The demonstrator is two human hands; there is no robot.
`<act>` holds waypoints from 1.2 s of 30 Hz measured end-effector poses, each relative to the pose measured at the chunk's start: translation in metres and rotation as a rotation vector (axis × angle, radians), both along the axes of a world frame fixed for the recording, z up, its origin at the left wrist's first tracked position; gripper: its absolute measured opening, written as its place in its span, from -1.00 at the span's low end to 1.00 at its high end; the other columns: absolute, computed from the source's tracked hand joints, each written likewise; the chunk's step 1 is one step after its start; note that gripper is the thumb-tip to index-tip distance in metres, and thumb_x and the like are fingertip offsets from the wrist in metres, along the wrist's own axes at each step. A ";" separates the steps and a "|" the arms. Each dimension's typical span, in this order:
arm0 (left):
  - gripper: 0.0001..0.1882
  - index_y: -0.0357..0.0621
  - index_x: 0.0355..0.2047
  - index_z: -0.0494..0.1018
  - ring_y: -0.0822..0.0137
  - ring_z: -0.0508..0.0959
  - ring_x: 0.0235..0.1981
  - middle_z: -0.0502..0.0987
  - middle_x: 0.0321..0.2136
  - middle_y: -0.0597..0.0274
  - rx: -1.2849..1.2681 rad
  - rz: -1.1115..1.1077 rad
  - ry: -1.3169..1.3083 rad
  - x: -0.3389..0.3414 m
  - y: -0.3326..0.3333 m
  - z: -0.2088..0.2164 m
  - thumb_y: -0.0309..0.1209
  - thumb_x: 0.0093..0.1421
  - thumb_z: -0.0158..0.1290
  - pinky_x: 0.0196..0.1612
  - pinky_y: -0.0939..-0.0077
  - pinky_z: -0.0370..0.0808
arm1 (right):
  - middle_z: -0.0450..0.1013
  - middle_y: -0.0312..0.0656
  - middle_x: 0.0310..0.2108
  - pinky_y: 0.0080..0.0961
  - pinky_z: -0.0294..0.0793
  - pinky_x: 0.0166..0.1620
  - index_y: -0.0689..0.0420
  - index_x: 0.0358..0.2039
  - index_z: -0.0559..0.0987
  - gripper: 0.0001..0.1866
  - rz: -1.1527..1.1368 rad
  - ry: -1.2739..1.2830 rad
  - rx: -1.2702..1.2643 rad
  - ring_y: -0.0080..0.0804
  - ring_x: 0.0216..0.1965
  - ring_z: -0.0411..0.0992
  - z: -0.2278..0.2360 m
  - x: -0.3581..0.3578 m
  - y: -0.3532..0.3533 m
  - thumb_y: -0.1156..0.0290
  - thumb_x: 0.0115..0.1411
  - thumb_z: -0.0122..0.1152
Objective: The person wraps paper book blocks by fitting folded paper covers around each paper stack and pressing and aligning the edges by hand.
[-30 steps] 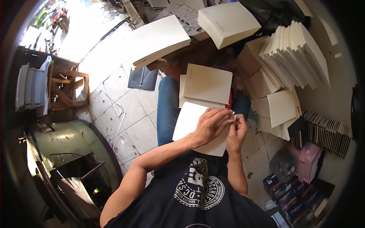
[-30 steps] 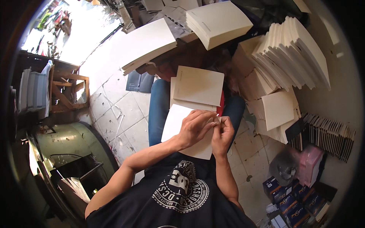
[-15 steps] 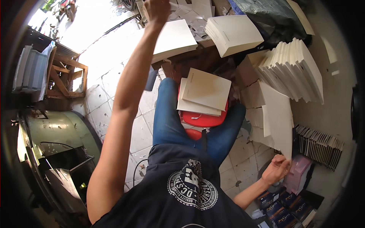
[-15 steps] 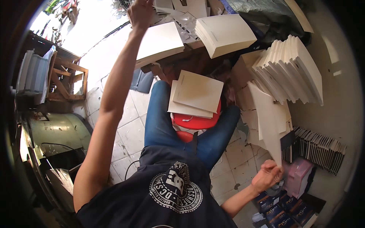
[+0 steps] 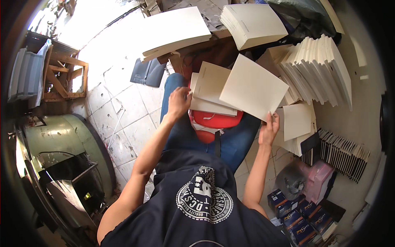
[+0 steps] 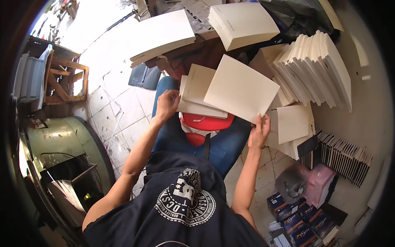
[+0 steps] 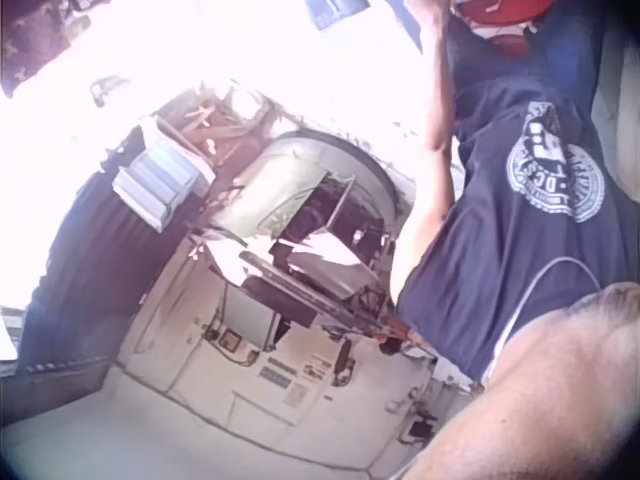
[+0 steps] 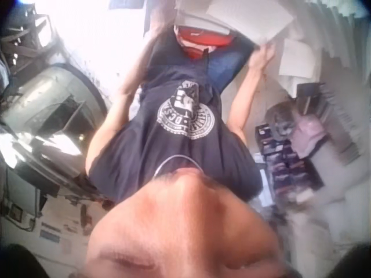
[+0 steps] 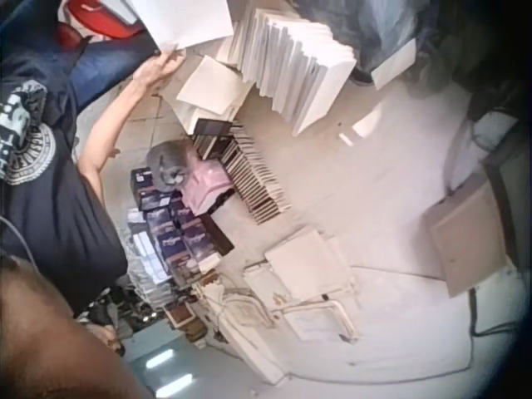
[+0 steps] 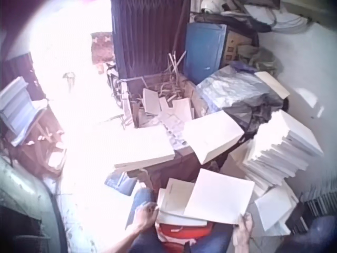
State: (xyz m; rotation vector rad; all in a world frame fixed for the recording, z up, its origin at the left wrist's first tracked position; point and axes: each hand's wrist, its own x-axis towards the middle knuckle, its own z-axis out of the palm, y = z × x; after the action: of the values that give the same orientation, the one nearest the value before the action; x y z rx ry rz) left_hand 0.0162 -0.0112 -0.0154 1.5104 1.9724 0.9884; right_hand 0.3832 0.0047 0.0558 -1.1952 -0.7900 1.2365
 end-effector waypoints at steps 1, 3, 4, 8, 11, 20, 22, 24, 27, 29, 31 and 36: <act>-0.77 -0.21 -0.20 0.64 0.15 0.60 -0.36 0.62 -0.34 0.08 -0.016 -0.012 0.013 0.005 -0.008 -0.006 -0.37 0.16 0.24 -0.22 0.26 0.54 | 0.58 -0.31 -0.13 -0.62 0.31 -0.16 0.12 -0.02 0.47 -0.82 0.019 -0.022 -0.020 -0.69 -0.21 0.42 -0.015 -0.003 0.005 0.40 0.42 0.17; -0.75 -0.21 -0.20 0.64 0.15 0.61 -0.34 0.62 -0.32 0.07 -0.034 -0.035 0.023 0.011 -0.012 -0.012 -0.36 0.15 0.24 -0.20 0.26 0.55 | 0.59 -0.38 -0.19 -0.67 0.21 -0.25 0.08 -0.03 0.47 -0.82 0.038 -0.066 -0.040 -0.78 -0.28 0.36 -0.045 -0.007 0.012 0.37 0.41 0.19; -0.74 -0.22 -0.17 0.64 0.15 0.60 -0.33 0.62 -0.28 0.05 -0.004 -0.062 0.035 0.011 -0.012 -0.014 -0.36 0.15 0.24 -0.19 0.27 0.55 | 0.58 -0.36 -0.18 -0.65 0.23 -0.24 0.08 -0.04 0.47 -0.83 -0.003 -0.074 -0.050 -0.74 -0.28 0.35 -0.054 -0.010 0.015 0.37 0.42 0.18; -0.67 -0.21 -0.07 0.61 0.16 0.60 -0.29 0.60 -0.19 0.04 0.019 -0.080 -0.050 0.008 -0.008 -0.003 -0.37 0.15 0.25 -0.15 0.29 0.56 | 0.55 -0.34 -0.19 -0.61 0.25 -0.23 0.07 -0.06 0.47 -0.85 -0.129 0.119 -0.016 -0.67 -0.26 0.34 -0.048 -0.027 0.023 0.37 0.42 0.18; -0.55 -0.25 0.11 0.51 0.27 0.58 -0.14 0.59 -0.09 0.08 -0.020 0.046 -0.458 0.016 0.007 0.022 -0.21 0.34 0.09 -0.11 0.39 0.50 | 0.57 -0.28 -0.20 -0.62 0.34 -0.18 0.15 -0.08 0.48 -0.85 0.037 0.016 -0.002 -0.68 -0.22 0.40 -0.056 -0.020 0.023 0.43 0.40 0.19; -0.54 -0.37 -0.19 0.65 0.34 0.66 -0.41 0.71 -0.42 0.06 -0.160 0.079 -0.438 0.030 0.042 0.035 -0.11 0.28 0.22 -0.24 0.40 0.55 | 0.46 -0.32 -0.54 -0.50 0.31 -0.32 0.19 -0.41 0.55 -0.76 0.217 -0.633 0.139 -0.53 -0.48 0.37 -0.069 -0.027 0.045 0.32 0.29 0.35; -0.53 -0.34 -0.27 0.68 0.23 0.69 -0.43 0.70 -0.46 -0.02 -0.172 0.081 -0.170 0.032 0.044 0.036 -0.06 0.23 0.25 -0.25 0.36 0.56 | 0.44 -0.27 -0.54 -0.43 0.32 -0.29 0.19 -0.46 0.55 -0.74 0.202 -0.799 0.258 -0.42 -0.47 0.38 -0.083 -0.024 0.047 0.31 0.27 0.37; -0.53 -0.32 -0.30 0.69 0.12 0.70 -0.43 0.68 -0.48 -0.08 -0.161 0.084 -0.120 0.037 0.045 0.033 -0.05 0.20 0.26 -0.24 0.31 0.57 | 0.46 -0.18 -0.47 -0.32 0.32 -0.21 0.19 -0.43 0.57 -0.76 0.198 -0.832 0.271 -0.23 -0.39 0.41 -0.097 -0.024 0.046 0.32 0.23 0.39; -0.49 -0.34 -0.30 0.68 0.08 0.67 -0.48 0.67 -0.50 -0.10 -0.133 0.103 -0.017 0.034 0.051 0.022 -0.01 0.22 0.24 -0.28 0.27 0.54 | 0.47 -0.16 -0.46 -0.29 0.32 -0.16 0.20 -0.44 0.57 -0.77 0.187 -0.828 0.257 -0.18 -0.38 0.43 -0.102 -0.027 0.048 0.32 0.21 0.40; -0.49 -0.34 -0.30 0.67 0.08 0.68 -0.47 0.67 -0.50 -0.11 -0.136 0.098 -0.011 0.034 0.056 0.017 -0.01 0.23 0.24 -0.27 0.27 0.54 | 0.47 -0.16 -0.46 -0.29 0.32 -0.16 0.20 -0.44 0.57 -0.76 0.167 -0.819 0.241 -0.17 -0.37 0.44 -0.102 -0.027 0.049 0.31 0.21 0.40; -0.49 -0.35 -0.30 0.67 0.08 0.69 -0.46 0.67 -0.49 -0.11 -0.139 0.091 -0.006 0.034 0.059 0.010 -0.01 0.23 0.24 -0.27 0.27 0.54 | 0.48 -0.16 -0.45 -0.29 0.33 -0.15 0.19 -0.44 0.57 -0.75 0.194 -0.814 0.214 -0.16 -0.36 0.44 -0.103 -0.026 0.050 0.28 0.22 0.39; -0.48 -0.37 -0.32 0.66 0.15 0.71 -0.42 0.68 -0.48 -0.09 -0.112 0.104 -0.009 0.025 0.063 -0.006 -0.01 0.22 0.25 -0.25 0.27 0.55 | 0.48 -0.17 -0.44 -0.29 0.32 -0.11 0.17 -0.43 0.57 -0.74 0.208 -0.823 0.187 -0.16 -0.33 0.44 -0.103 -0.031 0.050 0.26 0.24 0.36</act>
State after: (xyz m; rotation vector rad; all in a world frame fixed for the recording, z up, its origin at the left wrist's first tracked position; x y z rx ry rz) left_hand 0.0417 0.0520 -0.0210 1.3531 2.0820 0.9080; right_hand 0.3524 0.0546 -0.0475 -1.4977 -1.6278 0.7751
